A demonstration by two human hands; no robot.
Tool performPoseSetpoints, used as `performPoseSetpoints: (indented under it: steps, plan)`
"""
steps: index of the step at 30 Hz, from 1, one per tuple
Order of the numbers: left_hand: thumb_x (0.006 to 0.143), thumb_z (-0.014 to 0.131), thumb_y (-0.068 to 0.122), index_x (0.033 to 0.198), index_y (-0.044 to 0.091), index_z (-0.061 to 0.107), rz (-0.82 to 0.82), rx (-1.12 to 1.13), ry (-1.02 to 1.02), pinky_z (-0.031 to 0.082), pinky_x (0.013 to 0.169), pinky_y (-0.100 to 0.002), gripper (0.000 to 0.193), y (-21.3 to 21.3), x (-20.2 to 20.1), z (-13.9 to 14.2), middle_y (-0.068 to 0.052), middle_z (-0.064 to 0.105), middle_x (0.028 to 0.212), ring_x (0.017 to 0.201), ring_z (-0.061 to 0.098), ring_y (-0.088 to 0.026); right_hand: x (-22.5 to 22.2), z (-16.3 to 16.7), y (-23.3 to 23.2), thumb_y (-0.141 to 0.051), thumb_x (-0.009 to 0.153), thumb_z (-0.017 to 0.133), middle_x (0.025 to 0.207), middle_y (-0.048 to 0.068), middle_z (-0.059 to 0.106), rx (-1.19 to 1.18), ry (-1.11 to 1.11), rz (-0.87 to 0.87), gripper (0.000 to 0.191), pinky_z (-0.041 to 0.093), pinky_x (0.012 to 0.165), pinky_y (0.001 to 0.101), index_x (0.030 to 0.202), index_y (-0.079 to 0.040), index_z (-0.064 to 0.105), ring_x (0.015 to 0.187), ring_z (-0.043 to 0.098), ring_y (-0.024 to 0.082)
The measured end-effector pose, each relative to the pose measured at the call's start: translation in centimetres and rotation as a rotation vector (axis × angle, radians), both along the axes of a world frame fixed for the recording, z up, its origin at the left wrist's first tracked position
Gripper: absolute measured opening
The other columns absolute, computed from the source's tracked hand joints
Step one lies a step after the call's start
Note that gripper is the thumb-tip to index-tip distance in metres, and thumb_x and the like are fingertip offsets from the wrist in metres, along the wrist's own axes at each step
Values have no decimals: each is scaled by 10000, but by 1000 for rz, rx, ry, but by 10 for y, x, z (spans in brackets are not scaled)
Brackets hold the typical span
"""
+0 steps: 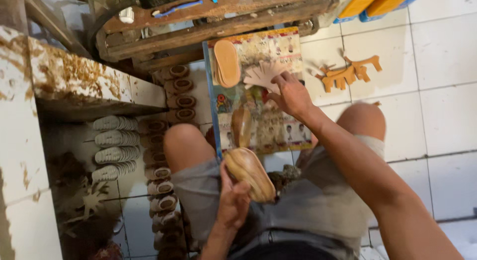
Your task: The person assembles a wooden sandal by wrapping a pre-cut leather strap around a wooden last. They repeatedly adjust the strap, fold its ends, and inspect the fit. The person also picks up and sets aside other wooden pieces and a finished sandal.
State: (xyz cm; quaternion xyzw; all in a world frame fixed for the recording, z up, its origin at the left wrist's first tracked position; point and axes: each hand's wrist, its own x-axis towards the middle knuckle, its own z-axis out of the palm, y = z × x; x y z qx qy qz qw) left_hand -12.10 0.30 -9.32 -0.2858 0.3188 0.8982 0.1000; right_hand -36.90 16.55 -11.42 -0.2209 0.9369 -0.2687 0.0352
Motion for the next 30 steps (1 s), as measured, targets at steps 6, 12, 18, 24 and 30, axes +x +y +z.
performPoseSetpoints:
  steps: [6,12,18,24,30]
  plan:
    - [671,837,199,1571,205,158,-92,-20,-3,461,1077,-480,1128,8,-66,-17,-146,439,1423,1329,490,-333,-49,-21,-8,-231,784,841,1176,170,592,-95,-40,15,375,484,969,448,1065,-38,686,1137,549,386]
    - [733,799,218,1585,206,137,-267,-173,124,524,1030,-461,1079,31,-171,-45,-180,447,1427,1300,531,-343,-81,-30,13,-168,913,779,1109,138,691,-329,-199,31,183,548,887,393,1050,-47,769,1035,673,305]
    - [802,765,200,1576,213,114,-200,8,94,598,916,-566,1012,39,-240,-84,-176,444,1411,1235,577,-365,-78,-38,29,-105,969,694,1039,141,728,-544,-284,-120,173,557,743,328,1095,-5,757,862,687,219]
    - [812,753,181,1563,280,41,-203,37,81,583,920,-611,1039,39,-243,-94,-158,449,1426,1247,572,-368,-69,-13,111,-187,1108,636,878,61,674,-1152,-171,-629,217,540,674,306,1003,-1,673,733,628,144]
    - [845,751,178,1606,304,89,-168,99,142,583,910,-583,1017,32,-218,-70,-134,452,1445,1238,588,-349,14,39,179,32,1114,658,1090,148,718,-1042,97,-688,187,505,897,292,1298,66,652,962,646,174]
